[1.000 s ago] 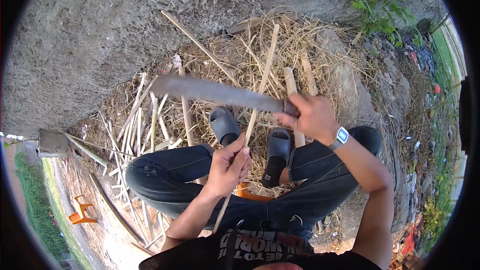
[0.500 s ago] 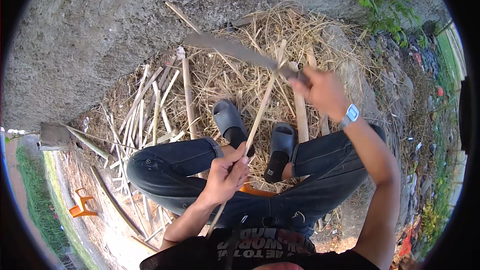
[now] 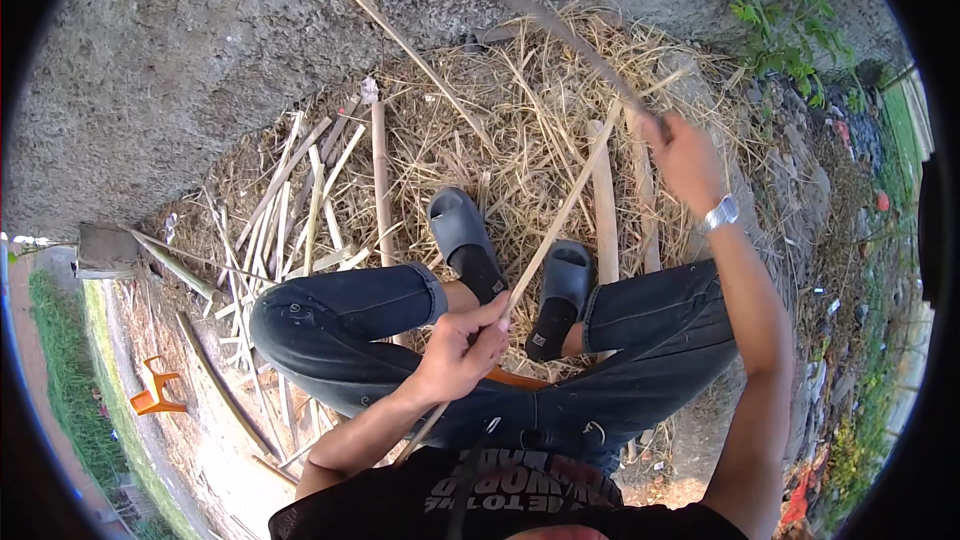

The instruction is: The person shaves a thin bamboo strip using a machete and then splits the end of a bamboo pole with the same tool.

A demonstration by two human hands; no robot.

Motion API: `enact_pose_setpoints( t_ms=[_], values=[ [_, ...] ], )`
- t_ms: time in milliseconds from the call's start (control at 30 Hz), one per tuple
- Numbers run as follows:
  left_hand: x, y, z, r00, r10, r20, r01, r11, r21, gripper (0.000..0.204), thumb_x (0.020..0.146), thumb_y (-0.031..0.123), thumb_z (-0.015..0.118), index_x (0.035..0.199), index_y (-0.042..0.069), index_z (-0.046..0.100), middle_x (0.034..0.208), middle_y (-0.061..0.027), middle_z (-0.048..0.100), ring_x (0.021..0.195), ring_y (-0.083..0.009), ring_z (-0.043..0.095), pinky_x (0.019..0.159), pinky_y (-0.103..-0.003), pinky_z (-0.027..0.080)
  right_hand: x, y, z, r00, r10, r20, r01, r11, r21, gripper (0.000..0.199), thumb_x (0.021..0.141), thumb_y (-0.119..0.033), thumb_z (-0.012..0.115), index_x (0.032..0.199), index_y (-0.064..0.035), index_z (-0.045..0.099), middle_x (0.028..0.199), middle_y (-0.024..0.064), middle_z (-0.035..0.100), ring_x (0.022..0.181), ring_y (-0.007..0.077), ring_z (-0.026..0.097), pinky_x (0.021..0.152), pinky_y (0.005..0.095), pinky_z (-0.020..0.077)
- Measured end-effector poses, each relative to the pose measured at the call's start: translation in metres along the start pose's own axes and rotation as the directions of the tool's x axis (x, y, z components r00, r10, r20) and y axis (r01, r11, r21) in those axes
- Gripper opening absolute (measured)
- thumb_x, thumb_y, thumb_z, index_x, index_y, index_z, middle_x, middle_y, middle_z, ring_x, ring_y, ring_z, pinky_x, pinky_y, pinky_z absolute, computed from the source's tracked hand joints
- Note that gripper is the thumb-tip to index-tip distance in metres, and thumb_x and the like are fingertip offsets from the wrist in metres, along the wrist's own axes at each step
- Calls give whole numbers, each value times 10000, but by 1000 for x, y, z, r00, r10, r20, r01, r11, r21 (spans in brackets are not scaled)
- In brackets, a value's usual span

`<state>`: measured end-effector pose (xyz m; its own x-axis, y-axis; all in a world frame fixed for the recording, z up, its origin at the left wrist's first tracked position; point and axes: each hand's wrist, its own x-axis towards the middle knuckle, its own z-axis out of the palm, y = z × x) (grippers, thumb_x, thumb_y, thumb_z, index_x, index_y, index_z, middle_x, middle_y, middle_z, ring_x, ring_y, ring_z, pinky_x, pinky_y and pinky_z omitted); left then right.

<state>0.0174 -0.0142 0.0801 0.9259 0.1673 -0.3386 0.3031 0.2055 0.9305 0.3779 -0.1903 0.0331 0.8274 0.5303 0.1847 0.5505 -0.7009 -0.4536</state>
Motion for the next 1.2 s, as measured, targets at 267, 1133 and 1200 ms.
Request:
enact_pose_setpoints(
  t_ms=[267, 1133, 1200],
  values=[
    [105, -1, -30, 901, 313, -300, -179, 899, 400, 276, 1051, 78, 466, 1286, -57, 519, 676, -38, 552, 596, -90, 502, 544, -275, 414, 30, 70, -31, 743, 661, 104, -469, 404, 785, 587, 948, -637, 593, 784, -75, 547, 597, 4, 513, 442, 98, 488, 401, 279, 395],
    [340, -39, 67, 993, -113, 16, 75, 752, 654, 935, 1009, 627, 451, 1600, -23, 131, 1635, -293, 204, 1532, -412, 194, 1247, -477, 208, 2, -18, -62, 942, 333, -44, -197, 655, 730, 345, 942, -316, 739, 781, -65, 564, 567, -31, 506, 424, 45, 459, 400, 224, 351],
    [357, -47, 31, 970, 13, -242, 156, 729, 666, 896, 1005, 546, 526, 1560, -86, 215, 1555, -357, 331, 1479, -465, 297, 1223, -471, 261, -2, -18, -65, 938, 341, -66, -205, 696, 688, 343, 943, -315, 735, 783, -67, 560, 576, -31, 508, 424, 42, 455, 395, 224, 347]
  ],
)
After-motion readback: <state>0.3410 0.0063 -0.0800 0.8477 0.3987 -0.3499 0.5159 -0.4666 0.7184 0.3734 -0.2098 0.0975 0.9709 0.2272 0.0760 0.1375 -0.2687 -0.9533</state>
